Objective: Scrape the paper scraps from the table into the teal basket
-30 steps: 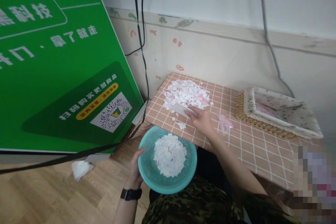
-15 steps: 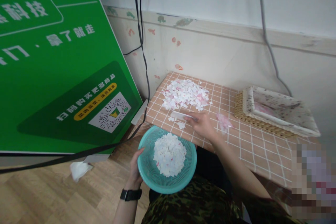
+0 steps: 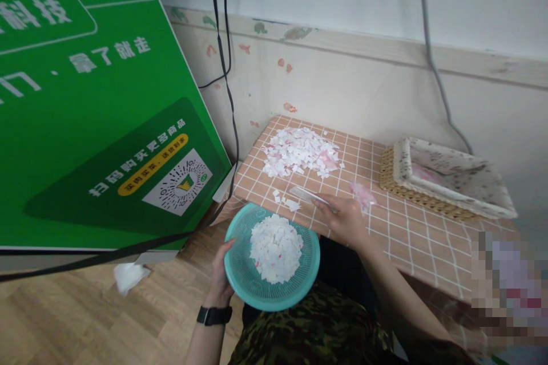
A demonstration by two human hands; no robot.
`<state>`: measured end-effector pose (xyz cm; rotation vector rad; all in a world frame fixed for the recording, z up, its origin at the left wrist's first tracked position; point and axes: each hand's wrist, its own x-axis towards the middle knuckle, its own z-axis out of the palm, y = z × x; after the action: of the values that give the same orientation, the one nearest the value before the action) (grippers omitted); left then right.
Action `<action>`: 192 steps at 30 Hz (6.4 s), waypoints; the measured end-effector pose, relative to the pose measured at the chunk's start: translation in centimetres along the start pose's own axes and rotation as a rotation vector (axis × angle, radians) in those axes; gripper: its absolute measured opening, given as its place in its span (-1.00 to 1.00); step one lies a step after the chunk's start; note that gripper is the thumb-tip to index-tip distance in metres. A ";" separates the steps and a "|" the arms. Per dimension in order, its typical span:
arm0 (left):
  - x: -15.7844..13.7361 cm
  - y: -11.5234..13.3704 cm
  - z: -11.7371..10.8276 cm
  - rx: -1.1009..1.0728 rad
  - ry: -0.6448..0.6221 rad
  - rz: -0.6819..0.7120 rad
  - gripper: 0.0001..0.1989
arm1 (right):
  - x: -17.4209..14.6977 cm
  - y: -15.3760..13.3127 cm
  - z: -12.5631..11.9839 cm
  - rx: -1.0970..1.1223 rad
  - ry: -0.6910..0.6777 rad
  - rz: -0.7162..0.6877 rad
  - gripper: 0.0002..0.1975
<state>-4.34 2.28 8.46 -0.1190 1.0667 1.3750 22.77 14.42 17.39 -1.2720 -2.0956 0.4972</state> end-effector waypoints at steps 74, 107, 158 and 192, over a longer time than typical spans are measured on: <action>3.4 -6.1 -1.0 0.064 -0.011 -0.050 -0.79 | 7.9 1.5 1.7 -0.021 -0.044 -0.042 -0.76; 3.2 -5.9 -0.7 0.037 -0.051 -0.125 -0.72 | 9.8 0.0 0.9 -0.055 -0.044 0.014 -0.78; 4.1 -6.4 -1.6 0.057 -0.006 -0.089 -0.73 | 11.0 0.9 -2.8 -0.313 -0.228 -0.218 -0.83; 4.0 -6.2 -1.0 0.093 0.020 -0.083 -0.78 | 3.9 4.1 -4.3 -0.217 0.053 0.125 -0.74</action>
<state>-0.38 2.90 2.15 -0.1076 1.1289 1.2500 27.03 19.78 19.26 -1.5291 -2.0782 0.2911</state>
